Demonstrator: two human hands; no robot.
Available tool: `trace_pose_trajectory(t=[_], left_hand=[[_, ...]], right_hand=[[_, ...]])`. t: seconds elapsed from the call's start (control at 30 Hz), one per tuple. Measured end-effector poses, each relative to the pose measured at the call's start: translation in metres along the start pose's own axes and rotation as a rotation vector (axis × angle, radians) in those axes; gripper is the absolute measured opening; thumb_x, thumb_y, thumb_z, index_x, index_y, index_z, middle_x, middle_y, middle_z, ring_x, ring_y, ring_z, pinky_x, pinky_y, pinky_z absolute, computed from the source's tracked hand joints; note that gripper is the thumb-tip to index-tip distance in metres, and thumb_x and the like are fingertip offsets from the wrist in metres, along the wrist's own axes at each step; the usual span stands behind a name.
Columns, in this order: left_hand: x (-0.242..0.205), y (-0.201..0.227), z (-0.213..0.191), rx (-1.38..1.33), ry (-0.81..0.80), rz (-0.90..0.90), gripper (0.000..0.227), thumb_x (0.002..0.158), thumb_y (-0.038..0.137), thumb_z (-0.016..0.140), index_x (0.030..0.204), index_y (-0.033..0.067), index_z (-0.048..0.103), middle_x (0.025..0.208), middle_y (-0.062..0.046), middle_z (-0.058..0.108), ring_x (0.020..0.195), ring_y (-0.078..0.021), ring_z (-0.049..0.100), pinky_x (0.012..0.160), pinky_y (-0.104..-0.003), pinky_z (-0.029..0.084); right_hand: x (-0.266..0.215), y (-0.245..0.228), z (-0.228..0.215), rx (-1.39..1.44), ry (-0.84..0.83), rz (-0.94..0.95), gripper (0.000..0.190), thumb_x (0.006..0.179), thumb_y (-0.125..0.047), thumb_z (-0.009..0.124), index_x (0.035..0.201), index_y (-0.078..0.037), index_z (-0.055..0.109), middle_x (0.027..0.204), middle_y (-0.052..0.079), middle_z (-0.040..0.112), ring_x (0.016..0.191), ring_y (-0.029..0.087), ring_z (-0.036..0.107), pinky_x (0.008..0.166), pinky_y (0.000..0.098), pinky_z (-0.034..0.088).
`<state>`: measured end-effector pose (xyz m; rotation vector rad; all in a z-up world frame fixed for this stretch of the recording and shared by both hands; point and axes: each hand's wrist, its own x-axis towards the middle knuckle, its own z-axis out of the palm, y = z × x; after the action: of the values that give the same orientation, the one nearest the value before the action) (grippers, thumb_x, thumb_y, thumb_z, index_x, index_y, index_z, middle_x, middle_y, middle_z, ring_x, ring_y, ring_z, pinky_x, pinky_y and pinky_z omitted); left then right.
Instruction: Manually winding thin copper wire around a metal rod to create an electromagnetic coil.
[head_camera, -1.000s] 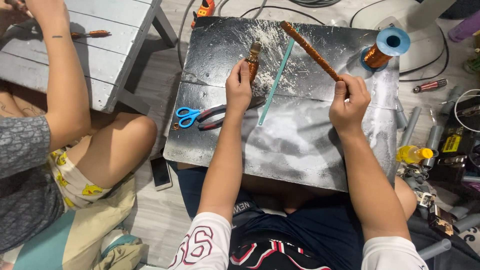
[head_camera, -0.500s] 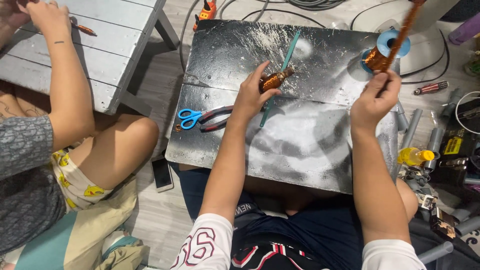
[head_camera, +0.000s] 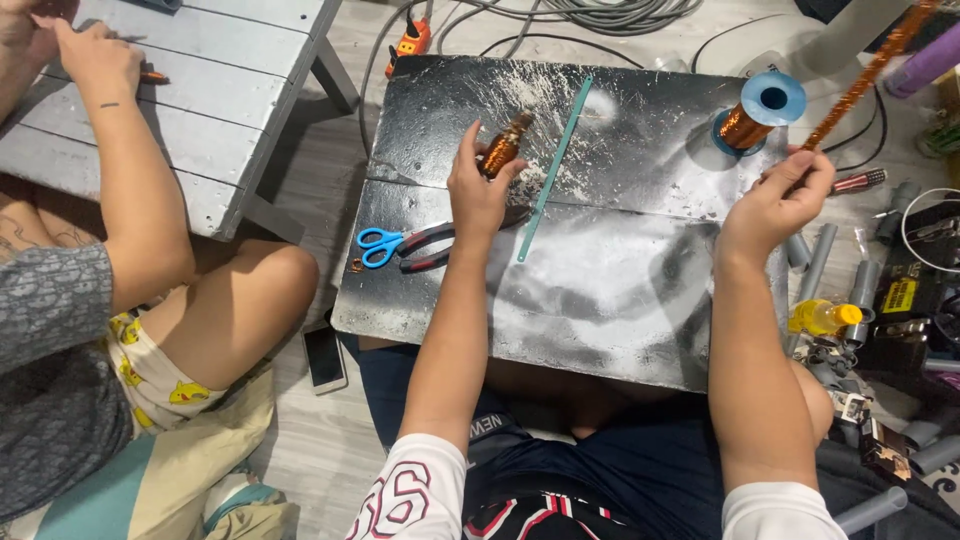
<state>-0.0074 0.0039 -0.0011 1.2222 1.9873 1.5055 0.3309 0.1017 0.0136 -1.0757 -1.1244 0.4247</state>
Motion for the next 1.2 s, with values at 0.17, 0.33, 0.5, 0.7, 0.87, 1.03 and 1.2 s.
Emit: trace_pose_trajectory(t=[0.17, 0.33, 0.5, 0.7, 0.87, 1.03, 1.2], left_hand=[[0.002, -0.003, -0.003, -0.059, 0.028, -0.034, 0.077, 0.095, 0.055, 0.079, 0.157, 0.0138, 0.059, 0.132, -0.014, 0.077, 0.121, -0.0308, 0.075, 0.1, -0.045, 0.062], [0.006, -0.002, -0.002, -0.315, -0.036, -0.091, 0.074, 0.104, 0.064, 0.058, 0.147, 0.0053, 0.068, 0.14, -0.017, 0.077, 0.131, -0.0337, 0.073, 0.11, -0.045, 0.061], [0.012, -0.023, 0.009, -0.896, -0.048, -0.272, 0.056, 0.105, 0.047, 0.071, 0.136, 0.0002, 0.072, 0.108, -0.01, 0.076, 0.086, -0.0182, 0.066, 0.076, -0.03, 0.055], [0.003, 0.0, -0.006, -0.182, 0.053, -0.136, 0.08, 0.093, 0.066, 0.071, 0.151, 0.011, 0.068, 0.14, -0.013, 0.079, 0.125, -0.0286, 0.075, 0.103, -0.041, 0.064], [0.008, -0.025, 0.01, 0.179, -0.035, 0.029, 0.064, 0.099, 0.041, 0.082, 0.152, 0.0098, 0.065, 0.146, -0.015, 0.072, 0.128, -0.0304, 0.07, 0.112, -0.046, 0.06], [0.009, -0.029, 0.014, 0.359, -0.064, 0.08, 0.072, 0.09, 0.027, 0.096, 0.153, 0.0094, 0.066, 0.141, -0.009, 0.074, 0.13, -0.029, 0.066, 0.119, -0.048, 0.051], [0.005, -0.025, 0.006, 0.573, -0.057, 0.295, 0.057, 0.08, 0.021, 0.104, 0.132, 0.0241, 0.079, 0.13, 0.001, 0.07, 0.119, -0.0259, 0.065, 0.108, -0.049, 0.04]], right_hand=[[-0.008, -0.011, 0.002, -0.034, -0.042, 0.032, 0.036, 0.125, -0.039, 0.047, 0.119, -0.007, 0.061, 0.083, -0.003, 0.043, 0.073, 0.01, 0.039, 0.064, 0.0295, 0.035], [-0.003, -0.006, 0.001, 0.005, -0.019, 0.05, 0.03, 0.126, -0.033, 0.047, 0.115, -0.009, 0.06, 0.083, -0.003, 0.043, 0.072, 0.01, 0.039, 0.064, 0.0294, 0.034], [-0.006, -0.006, 0.002, 0.017, -0.014, 0.053, 0.034, 0.125, -0.038, 0.051, 0.117, -0.008, 0.063, 0.083, -0.002, 0.046, 0.068, 0.01, 0.041, 0.06, 0.0288, 0.036], [-0.008, -0.009, 0.004, 0.13, -0.017, 0.137, 0.03, 0.124, -0.035, 0.05, 0.115, -0.009, 0.06, 0.077, -0.004, 0.04, 0.063, 0.008, 0.035, 0.055, 0.0272, 0.032], [-0.006, -0.02, 0.004, 0.242, 0.043, 0.184, 0.033, 0.12, -0.045, 0.05, 0.111, -0.013, 0.054, 0.083, -0.004, 0.044, 0.063, 0.006, 0.037, 0.051, 0.024, 0.03], [-0.004, -0.01, 0.002, 0.395, 0.085, 0.217, 0.028, 0.119, -0.044, 0.049, 0.108, -0.017, 0.048, 0.09, -0.001, 0.051, 0.064, 0.009, 0.038, 0.053, 0.0271, 0.031], [0.0, -0.006, 0.0, 0.42, 0.078, 0.16, 0.028, 0.12, -0.039, 0.046, 0.109, -0.013, 0.048, 0.093, 0.003, 0.051, 0.062, 0.013, 0.04, 0.053, 0.0301, 0.036]])
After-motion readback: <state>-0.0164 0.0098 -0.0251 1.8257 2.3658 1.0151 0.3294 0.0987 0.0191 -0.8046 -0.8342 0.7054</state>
